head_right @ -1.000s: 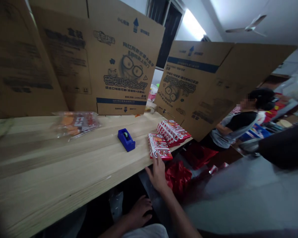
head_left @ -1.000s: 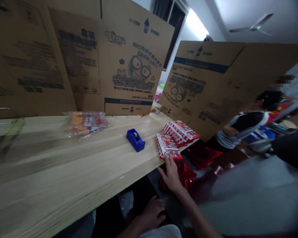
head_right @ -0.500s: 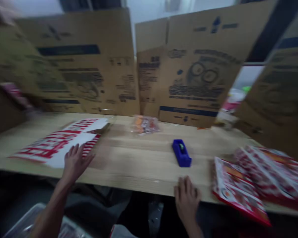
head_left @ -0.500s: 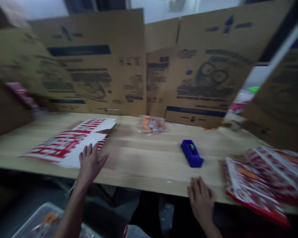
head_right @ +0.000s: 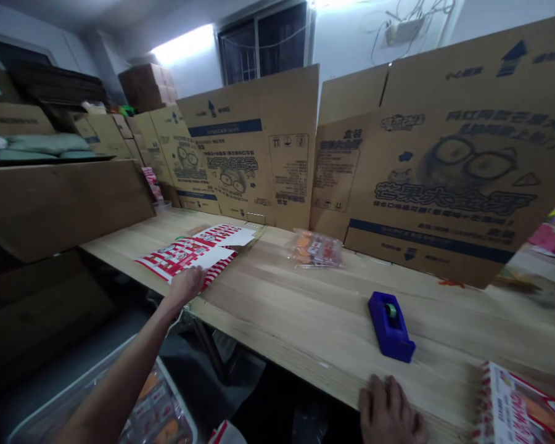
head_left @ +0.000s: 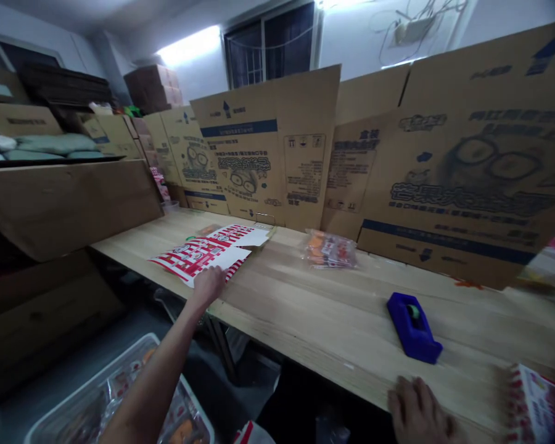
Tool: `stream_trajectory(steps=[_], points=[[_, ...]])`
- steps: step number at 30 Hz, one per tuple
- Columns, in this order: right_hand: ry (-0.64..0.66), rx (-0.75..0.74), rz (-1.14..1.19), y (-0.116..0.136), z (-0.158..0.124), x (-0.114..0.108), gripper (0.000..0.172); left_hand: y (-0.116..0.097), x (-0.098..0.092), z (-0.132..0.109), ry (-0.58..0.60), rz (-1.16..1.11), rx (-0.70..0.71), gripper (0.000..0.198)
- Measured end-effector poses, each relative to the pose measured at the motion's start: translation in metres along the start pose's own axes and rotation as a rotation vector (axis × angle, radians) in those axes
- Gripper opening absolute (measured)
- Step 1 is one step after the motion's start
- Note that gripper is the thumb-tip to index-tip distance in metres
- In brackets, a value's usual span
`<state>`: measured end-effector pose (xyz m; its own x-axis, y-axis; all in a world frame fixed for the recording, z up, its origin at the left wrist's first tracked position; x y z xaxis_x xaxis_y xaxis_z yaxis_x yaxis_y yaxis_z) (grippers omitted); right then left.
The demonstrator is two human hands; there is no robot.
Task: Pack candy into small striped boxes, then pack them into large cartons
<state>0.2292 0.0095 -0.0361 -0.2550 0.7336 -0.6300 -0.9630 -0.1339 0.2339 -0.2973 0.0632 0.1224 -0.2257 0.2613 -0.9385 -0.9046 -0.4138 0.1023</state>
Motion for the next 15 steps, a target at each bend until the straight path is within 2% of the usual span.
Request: stream_trajectory(steps=[3,6,8,11,12,14,15], points=[[0.061,-0.104,0.136,0.034,0.016,0.014,0.043,0.000,-0.004,0.005,0.041,0.003,-0.006,0.045],[0.164,-0.155,0.402,0.090,0.038,0.030,0.042,-0.002,-0.015,0.010,0.030,0.008,-0.010,0.047],[0.290,-0.111,0.642,0.134,0.055,0.043,0.040,-0.004,-0.024,0.012,0.008,0.009,-0.013,0.049],[0.607,0.054,1.054,0.211,0.078,0.068,0.031,-0.007,-0.036,0.013,-0.012,0.011,-0.016,0.050],[0.704,0.140,1.180,0.237,0.087,0.075,0.031,-0.008,-0.038,0.012,-0.010,0.011,-0.012,0.050],[0.886,0.432,1.379,0.281,0.100,0.094,0.033,-0.014,-0.040,0.011,0.004,0.011,0.007,0.047],[0.907,0.490,1.405,0.302,0.108,0.099,0.036,-0.017,-0.039,0.009,0.012,0.010,0.020,0.046]])
Point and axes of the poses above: each hand's wrist, its own z-axis towards the middle knuckle, its own x-axis out of the palm, y = z × x, the point moved 8 cm from there along z, towards the middle knuckle, and after that the axes turned 8 degrees about -y, right-handed, at the moved point
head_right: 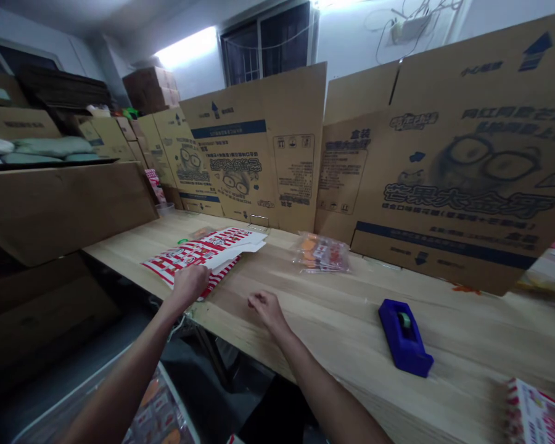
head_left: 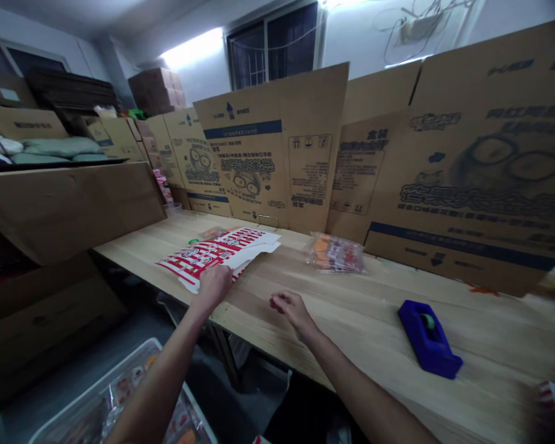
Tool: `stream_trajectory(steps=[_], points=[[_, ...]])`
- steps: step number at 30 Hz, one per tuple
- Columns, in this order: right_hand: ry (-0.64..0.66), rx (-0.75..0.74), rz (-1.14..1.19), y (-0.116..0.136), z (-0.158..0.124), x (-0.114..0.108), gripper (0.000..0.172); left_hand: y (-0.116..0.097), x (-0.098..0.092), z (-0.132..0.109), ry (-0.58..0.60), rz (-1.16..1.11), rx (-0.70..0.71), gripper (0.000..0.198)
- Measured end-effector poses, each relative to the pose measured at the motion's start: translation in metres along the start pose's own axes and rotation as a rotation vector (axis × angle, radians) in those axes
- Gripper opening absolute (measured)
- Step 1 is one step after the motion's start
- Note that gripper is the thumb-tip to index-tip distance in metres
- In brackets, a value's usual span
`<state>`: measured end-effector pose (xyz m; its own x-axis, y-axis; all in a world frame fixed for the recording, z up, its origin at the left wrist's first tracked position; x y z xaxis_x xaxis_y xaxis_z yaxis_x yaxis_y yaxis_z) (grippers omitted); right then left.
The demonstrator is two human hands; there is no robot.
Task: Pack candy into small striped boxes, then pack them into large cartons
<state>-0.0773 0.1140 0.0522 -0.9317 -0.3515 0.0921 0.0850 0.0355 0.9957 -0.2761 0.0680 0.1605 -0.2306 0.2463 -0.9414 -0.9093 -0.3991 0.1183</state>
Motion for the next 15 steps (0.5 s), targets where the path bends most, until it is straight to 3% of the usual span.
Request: stream_trajectory(steps=[3,6,11,13,15], points=[[-0.017,0.103,0.083,0.010,0.036,0.044,0.040,-0.016,0.003,-0.009,0.015,-0.004,0.049,0.044],[-0.037,0.203,0.115,0.009,0.063,0.074,0.035,-0.034,0.006,-0.024,0.017,-0.015,0.109,0.043],[-0.145,0.263,0.156,0.007,0.090,0.080,0.016,-0.039,0.002,-0.045,0.001,-0.085,0.160,0.040],[-0.149,0.263,0.208,0.009,0.094,0.079,0.006,-0.027,-0.004,-0.046,-0.080,-0.159,0.148,0.042],[-0.134,0.246,0.265,0.012,0.093,0.080,0.008,-0.009,-0.007,-0.043,-0.202,-0.217,0.117,0.043]])
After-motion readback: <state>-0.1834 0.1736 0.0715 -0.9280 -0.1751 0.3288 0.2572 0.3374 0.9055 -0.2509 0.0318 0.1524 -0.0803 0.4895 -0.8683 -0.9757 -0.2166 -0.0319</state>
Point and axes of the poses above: each hand's wrist, its own z-axis towards the middle knuckle, its own x-axis out of the palm, y = z × x, the point moved 8 cm from there along z, towards the middle knuckle, and after that the axes turned 8 degrees about -y, right-handed, at the moved point
